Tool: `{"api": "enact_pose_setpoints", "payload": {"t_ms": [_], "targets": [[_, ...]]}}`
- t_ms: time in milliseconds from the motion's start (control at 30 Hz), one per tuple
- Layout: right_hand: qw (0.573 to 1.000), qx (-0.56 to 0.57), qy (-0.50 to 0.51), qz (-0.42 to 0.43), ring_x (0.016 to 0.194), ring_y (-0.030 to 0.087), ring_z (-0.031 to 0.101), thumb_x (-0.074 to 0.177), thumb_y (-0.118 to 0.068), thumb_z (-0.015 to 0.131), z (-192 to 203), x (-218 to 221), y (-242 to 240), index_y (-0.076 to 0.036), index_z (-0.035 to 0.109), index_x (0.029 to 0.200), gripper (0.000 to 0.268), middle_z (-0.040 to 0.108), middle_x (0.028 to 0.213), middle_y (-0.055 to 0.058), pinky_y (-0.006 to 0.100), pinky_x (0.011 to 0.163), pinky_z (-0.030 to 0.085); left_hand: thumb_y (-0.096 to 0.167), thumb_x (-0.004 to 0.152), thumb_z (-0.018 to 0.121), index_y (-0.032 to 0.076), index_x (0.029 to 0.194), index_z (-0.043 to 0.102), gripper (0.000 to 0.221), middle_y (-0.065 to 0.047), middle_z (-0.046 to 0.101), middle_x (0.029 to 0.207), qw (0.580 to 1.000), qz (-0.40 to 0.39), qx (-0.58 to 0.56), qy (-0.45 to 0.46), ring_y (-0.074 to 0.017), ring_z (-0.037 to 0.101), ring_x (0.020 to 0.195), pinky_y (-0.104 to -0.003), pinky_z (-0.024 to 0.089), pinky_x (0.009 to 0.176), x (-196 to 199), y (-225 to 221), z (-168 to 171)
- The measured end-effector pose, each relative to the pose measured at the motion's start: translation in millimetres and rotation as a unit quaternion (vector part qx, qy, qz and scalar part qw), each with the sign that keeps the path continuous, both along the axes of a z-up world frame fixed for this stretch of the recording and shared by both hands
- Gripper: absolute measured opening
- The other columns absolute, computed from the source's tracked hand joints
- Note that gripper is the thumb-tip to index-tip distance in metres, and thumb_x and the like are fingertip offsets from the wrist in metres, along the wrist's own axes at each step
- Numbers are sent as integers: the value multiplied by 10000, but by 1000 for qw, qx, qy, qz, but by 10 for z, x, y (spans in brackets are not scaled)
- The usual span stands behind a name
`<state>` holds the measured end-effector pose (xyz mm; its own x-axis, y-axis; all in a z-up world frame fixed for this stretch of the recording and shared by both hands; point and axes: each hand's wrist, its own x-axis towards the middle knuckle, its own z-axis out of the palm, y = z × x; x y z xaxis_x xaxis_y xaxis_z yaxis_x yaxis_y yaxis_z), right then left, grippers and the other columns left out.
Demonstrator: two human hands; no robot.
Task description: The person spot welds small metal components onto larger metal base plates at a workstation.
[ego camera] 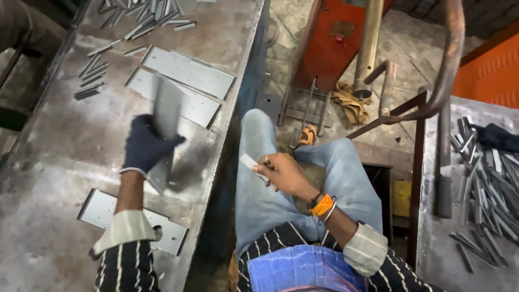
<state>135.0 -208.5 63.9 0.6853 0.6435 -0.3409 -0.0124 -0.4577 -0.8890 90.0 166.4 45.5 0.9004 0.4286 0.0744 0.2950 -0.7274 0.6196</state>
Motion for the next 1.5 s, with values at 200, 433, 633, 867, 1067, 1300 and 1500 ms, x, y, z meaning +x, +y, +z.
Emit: {"api": "enact_pose_setpoints", "payload": {"t_ms": [200,433,633,867,1067,1300,1500], "targets": [[995,52,-16,-89,582,62,694,980,-276,674,63,90,-25,-2,710,938,280,645,677,17,255,412,485,298,1010,518,87,1309,529,366,-112,680,927,846,98,-499,-161,-233,676,783,-378,607,668,123,-97,265],[966,163,29,-199,557,58,646,965,-211,663,39,137,-140,24,653,1082,263,725,840,-3,241,419,471,125,957,749,-50,1190,677,300,-84,723,1059,814,42,-566,-122,-167,691,891,-303,568,785,173,-1077,-128],[943,198,9,-268,535,53,582,1008,-218,653,7,270,-586,5,643,1118,249,683,777,54,231,443,453,248,953,686,-4,1172,670,335,-102,735,1004,711,13,-700,-68,-203,726,862,-335,597,776,176,-2237,44],[893,189,49,-406,516,123,655,1000,-219,665,-388,102,-1722,-5,639,1099,237,712,800,70,233,433,441,214,916,694,8,1246,655,391,-88,727,1046,703,-51,-703,92,-226,708,884,-363,580,786,302,-3030,-27],[716,237,-21,-656,568,192,715,945,-139,669,-1075,-123,-3209,-15,541,1131,258,721,789,121,264,417,483,250,929,665,83,1281,631,391,-45,717,1105,669,-85,-723,152,-186,698,965,-358,566,843,480,-3452,25],[612,-342,-243,-670,850,431,712,813,-324,866,-1723,28,-4614,-42,697,993,375,743,924,205,489,695,546,252,972,654,30,1251,643,357,-73,716,1109,682,-63,-715,143,-204,696,953,-364,561,827,445,-3728,127],[593,-432,-285,-617,892,475,688,810,-246,778,-2051,243,-4759,-71,745,1062,309,732,973,249,589,774,511,248,962,653,24,1263,643,375,-83,710,1126,690,-64,-712,116,-195,694,981,-351,565,846,378,-3796,213]]}}
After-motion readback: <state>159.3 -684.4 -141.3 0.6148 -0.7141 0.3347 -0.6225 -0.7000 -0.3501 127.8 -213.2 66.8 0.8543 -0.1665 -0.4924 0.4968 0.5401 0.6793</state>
